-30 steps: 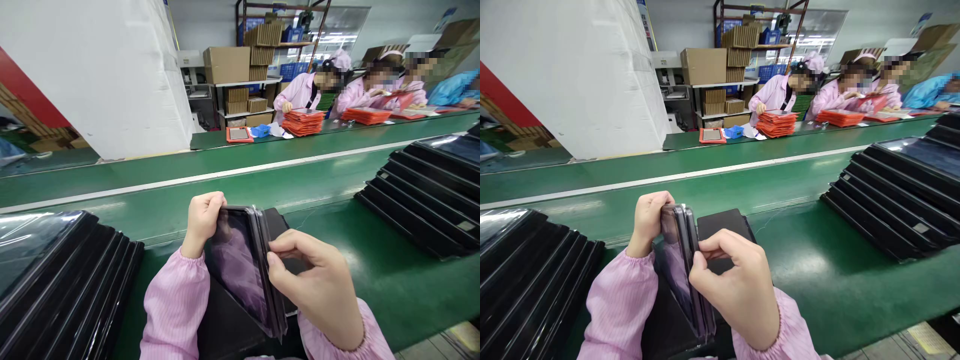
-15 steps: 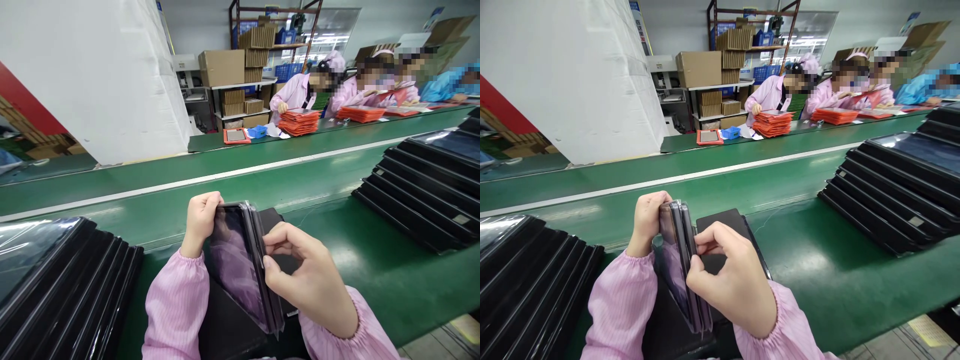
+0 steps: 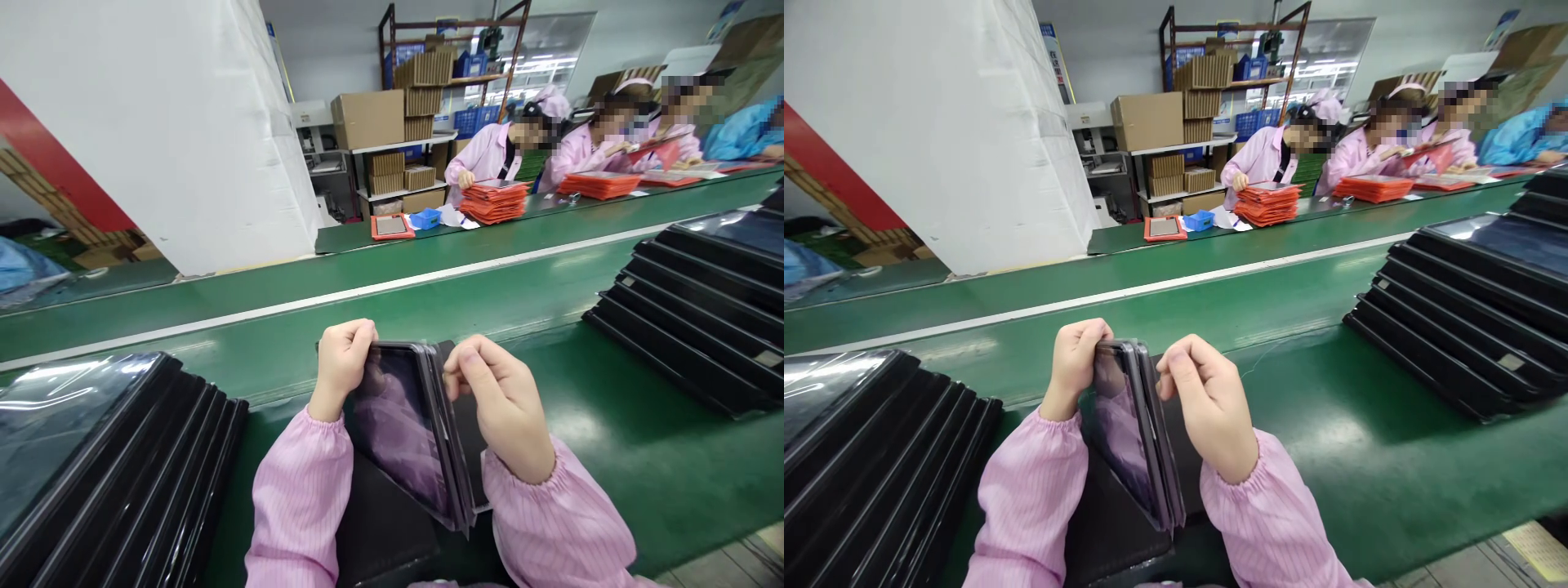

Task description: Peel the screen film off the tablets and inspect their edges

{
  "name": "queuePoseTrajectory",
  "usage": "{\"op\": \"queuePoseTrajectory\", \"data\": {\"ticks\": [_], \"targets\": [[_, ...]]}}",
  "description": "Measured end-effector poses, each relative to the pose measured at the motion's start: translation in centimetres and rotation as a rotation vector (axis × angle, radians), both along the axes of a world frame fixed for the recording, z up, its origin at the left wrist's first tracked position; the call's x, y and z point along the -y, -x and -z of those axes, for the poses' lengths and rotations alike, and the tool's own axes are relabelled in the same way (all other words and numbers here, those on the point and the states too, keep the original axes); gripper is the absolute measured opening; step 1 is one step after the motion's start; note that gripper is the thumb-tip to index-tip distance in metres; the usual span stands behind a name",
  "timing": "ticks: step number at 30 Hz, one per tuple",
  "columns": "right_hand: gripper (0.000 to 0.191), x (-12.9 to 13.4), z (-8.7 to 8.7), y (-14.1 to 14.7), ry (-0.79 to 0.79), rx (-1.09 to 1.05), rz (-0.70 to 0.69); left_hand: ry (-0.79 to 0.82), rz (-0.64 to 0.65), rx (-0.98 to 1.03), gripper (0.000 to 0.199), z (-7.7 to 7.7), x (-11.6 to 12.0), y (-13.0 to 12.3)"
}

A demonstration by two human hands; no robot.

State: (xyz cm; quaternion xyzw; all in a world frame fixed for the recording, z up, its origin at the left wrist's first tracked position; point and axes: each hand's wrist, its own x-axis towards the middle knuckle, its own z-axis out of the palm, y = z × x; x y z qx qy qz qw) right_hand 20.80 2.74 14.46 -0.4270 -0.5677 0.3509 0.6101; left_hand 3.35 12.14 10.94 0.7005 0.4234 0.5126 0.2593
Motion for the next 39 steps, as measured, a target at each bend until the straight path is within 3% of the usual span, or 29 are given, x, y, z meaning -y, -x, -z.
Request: {"op": "queuePoseTrajectory", "data": {"ticks": [3, 7, 10, 11, 14, 16, 17, 19, 22, 23, 25, 28, 30, 33, 36, 39], "targets": [[0.044, -0.6, 1.3, -0.8, 0.202, -0.073, -0.144, -0.047, -0.025, 0.027, 0.038, -0.1, 0.2, 0.5], [0.055, 0.5, 6.0, -0.7, 0.704, -0.032, -0.450, -0.172, -0.062, 0.064, 0.039, -0.4, 2.1, 1.6], [0.065, 2.9, 9.9, 0.6, 1.077, -0.292, -0.841, -0.372, -0.069, 0.163, 0.035, -0.3, 4.7, 2.0], [0.064, 3.7, 10.6, 1.1, 1.135, -0.392, -0.885, -0.487, -0.061, 0.235, 0.033, -0.1, 5.5, 2.0], [0.044, 4.9, 10.7, 2.1, 1.001, -0.574, -0.735, -0.804, -0.077, 0.450, 0.034, 1.3, 7.3, 2.0], [0.045, 4.5, 9.6, 2.0, 0.848, -0.529, -0.666, -0.782, -0.185, 0.606, 0.031, 2.9, 7.9, 2.4], [0.050, 4.0, 8.9, 1.8, 0.787, -0.458, -0.653, -0.664, -0.248, 0.704, 0.028, 3.9, 8.1, 2.8], [0.053, 2.6, 7.6, 1.2, 0.662, -0.250, -0.558, -0.261, -0.218, 0.850, 0.040, 6.0, 8.7, 4.1], [0.050, 0.4, 6.6, 0.7, 0.496, 0.110, -0.376, 0.509, 0.161, 0.854, 0.058, 8.7, 9.9, 6.0], [0.048, -0.3, 6.6, 0.7, 0.467, 0.201, -0.358, 0.691, 0.273, 0.822, 0.060, 9.4, 10.3, 6.5], [0.044, -1.3, 6.9, 0.9, 0.431, 0.320, -0.368, 0.864, 0.374, 0.789, 0.059, 10.4, 11.0, 6.9], [0.045, -2.2, 8.3, 1.5, 0.374, 0.331, -0.303, 0.821, 0.332, 0.815, 0.056, 11.5, 11.5, 6.8], [0.047, -2.4, 9.2, 1.8, 0.328, 0.269, -0.152, 0.755, 0.287, 0.783, 0.058, 12.1, 11.4, 6.8], [0.033, -2.3, 10.2, 1.8, 0.212, 0.285, 0.116, 0.707, 0.260, 0.657, 0.060, 12.5, 11.4, 7.0], [0.019, -1.8, 10.1, 1.5, 0.056, 0.452, 0.295, 0.696, 0.291, 0.556, 0.058, 12.3, 11.5, 7.3], [0.012, -0.9, 9.3, 2.1, -0.130, 0.627, 0.376, 0.684, 0.308, 0.483, 0.055, 12.3, 11.6, 7.2]]}}
